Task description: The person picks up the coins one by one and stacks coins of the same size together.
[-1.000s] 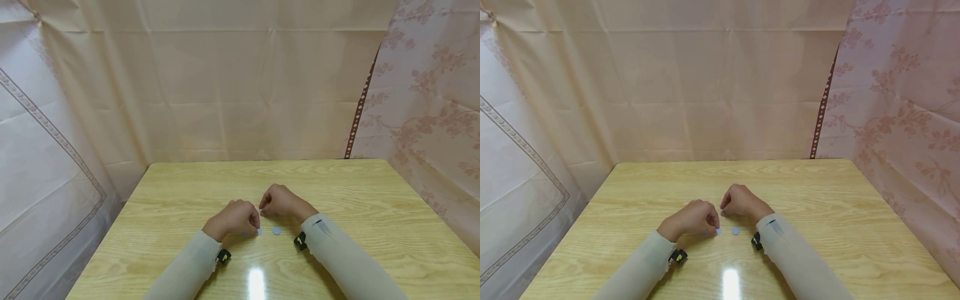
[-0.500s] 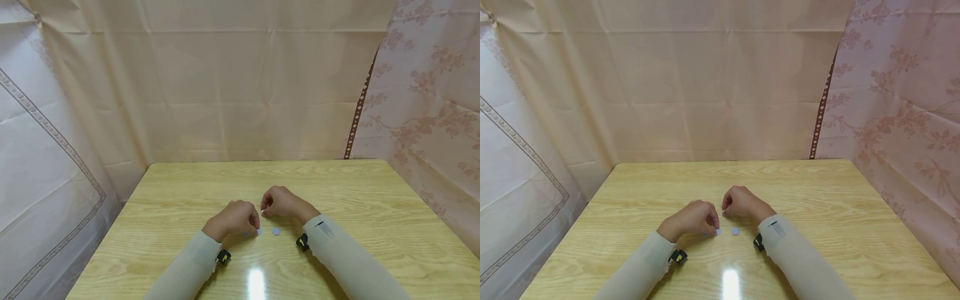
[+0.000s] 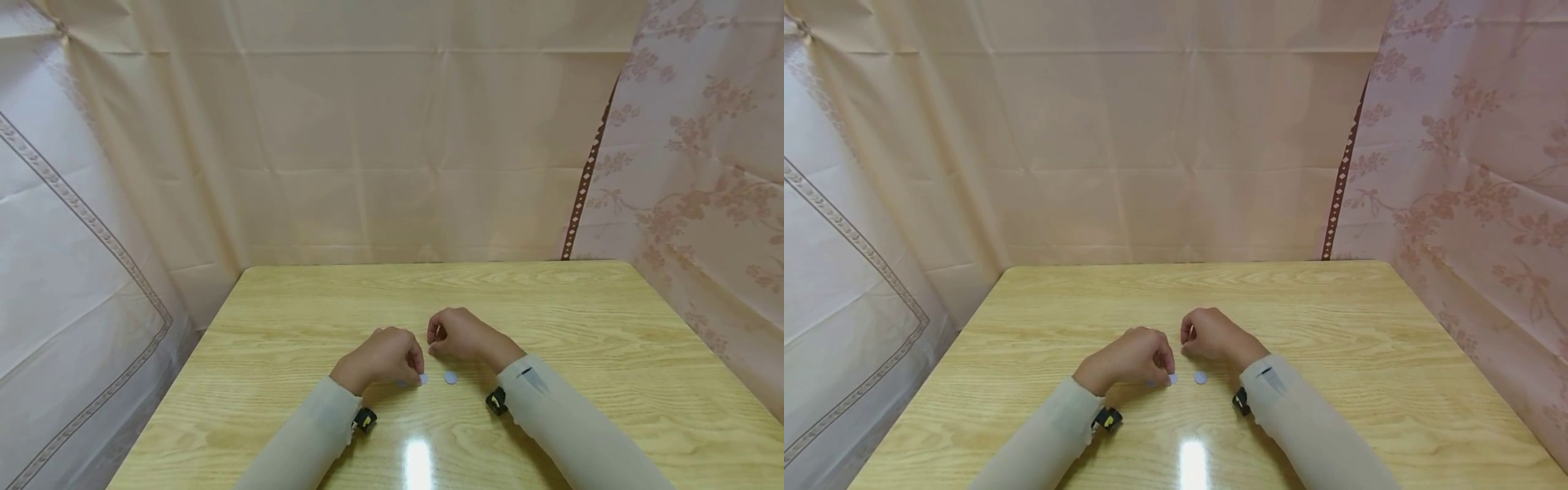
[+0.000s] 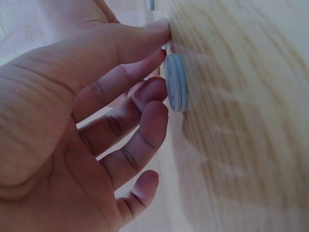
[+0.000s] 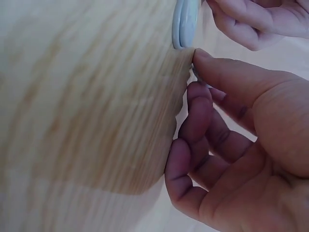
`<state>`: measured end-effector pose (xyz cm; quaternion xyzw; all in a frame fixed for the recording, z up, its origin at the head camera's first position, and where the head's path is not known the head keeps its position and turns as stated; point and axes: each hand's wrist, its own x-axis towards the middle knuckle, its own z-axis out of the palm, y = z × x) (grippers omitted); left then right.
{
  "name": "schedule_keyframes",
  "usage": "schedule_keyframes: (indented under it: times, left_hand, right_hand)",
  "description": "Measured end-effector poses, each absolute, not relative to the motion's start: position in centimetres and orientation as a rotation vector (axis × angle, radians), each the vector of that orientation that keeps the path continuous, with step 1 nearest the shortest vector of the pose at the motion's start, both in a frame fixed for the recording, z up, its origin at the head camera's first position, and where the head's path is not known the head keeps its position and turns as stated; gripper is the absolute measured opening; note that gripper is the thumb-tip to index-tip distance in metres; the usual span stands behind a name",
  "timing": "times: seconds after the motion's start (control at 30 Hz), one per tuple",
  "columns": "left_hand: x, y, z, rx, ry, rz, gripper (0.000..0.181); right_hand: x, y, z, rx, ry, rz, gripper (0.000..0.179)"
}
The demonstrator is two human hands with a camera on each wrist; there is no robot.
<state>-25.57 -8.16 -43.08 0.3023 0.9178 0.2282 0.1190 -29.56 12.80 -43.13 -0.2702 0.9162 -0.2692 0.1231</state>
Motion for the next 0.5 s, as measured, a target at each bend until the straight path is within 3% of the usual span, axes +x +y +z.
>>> schedule_keyframes:
  times: [0.23, 0.5]
  left_hand:
    - [-25.7, -8.1, -43.2, 0.878, 2.685, 0.661, 0.017]
    - [-25.7, -8.0, -43.2, 0.868, 2.689, 0.649, 0.018]
  right_hand:
    - [-29.5, 13.2, -43.4, -0.822, 2.665, -0.823, 0.007]
    - [-29.9, 15.1, -44.1, -0.644, 2.546, -1.112, 0.010]
